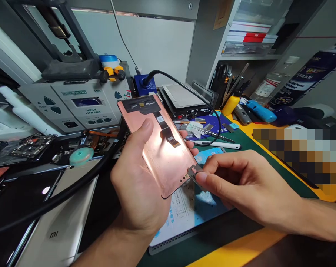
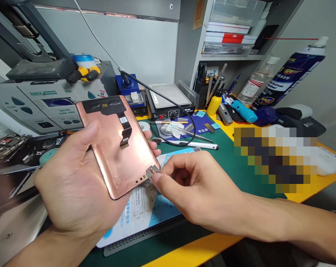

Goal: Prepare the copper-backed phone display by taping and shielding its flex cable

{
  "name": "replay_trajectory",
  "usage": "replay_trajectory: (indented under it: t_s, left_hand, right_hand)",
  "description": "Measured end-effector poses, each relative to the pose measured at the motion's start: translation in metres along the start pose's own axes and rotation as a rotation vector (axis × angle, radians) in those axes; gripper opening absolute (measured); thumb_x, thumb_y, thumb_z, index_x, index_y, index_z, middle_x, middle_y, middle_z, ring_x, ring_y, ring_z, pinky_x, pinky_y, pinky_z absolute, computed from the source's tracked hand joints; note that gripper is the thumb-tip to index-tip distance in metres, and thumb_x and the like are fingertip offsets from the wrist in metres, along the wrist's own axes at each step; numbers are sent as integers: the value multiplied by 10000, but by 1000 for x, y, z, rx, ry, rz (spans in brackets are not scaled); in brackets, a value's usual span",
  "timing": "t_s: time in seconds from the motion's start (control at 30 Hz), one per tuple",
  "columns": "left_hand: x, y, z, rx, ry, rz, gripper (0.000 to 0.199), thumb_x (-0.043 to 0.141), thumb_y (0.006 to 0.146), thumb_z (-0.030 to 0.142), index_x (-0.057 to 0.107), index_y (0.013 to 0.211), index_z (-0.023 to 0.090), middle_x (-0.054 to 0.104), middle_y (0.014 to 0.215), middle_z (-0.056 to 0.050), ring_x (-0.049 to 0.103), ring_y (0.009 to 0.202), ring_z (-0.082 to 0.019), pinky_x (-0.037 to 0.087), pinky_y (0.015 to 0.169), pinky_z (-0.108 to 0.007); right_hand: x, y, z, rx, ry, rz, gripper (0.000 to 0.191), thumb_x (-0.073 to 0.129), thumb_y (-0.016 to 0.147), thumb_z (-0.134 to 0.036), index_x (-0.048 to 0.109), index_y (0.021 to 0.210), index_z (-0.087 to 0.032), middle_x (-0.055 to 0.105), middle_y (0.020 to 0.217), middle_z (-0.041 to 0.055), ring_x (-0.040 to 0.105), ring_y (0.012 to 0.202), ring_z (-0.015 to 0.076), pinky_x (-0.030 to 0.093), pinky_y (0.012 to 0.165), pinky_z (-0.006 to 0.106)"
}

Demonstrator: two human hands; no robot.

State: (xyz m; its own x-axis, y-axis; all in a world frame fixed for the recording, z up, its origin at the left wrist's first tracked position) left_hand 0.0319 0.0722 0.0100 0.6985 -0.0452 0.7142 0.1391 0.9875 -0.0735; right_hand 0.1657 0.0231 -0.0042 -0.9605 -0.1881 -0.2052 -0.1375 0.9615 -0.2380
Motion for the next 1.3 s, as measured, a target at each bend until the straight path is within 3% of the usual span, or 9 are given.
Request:
replay_trajectory:
  t_s: [1.3]
  left_hand:
    - [2,0,-5,-43,-9,-42,270,526,867,357,671,694,208,663,740,-73,684,725,-266,572,637,-410]
  right_hand:
    - [1,1,0,7,-22,-41,285,729,797,-328,578,632,-152,409,467,-58,330,421,58,219,382,190]
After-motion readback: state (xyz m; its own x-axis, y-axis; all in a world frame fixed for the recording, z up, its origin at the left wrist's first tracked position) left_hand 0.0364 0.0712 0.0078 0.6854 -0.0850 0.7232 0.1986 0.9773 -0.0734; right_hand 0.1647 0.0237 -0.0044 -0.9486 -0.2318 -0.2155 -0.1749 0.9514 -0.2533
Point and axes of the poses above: each hand's wrist, its own y-axis towards the middle knuckle, its own x-axis out of the palm, z = x × y, the point moved 5 cm from there along y, towards the middle knuckle
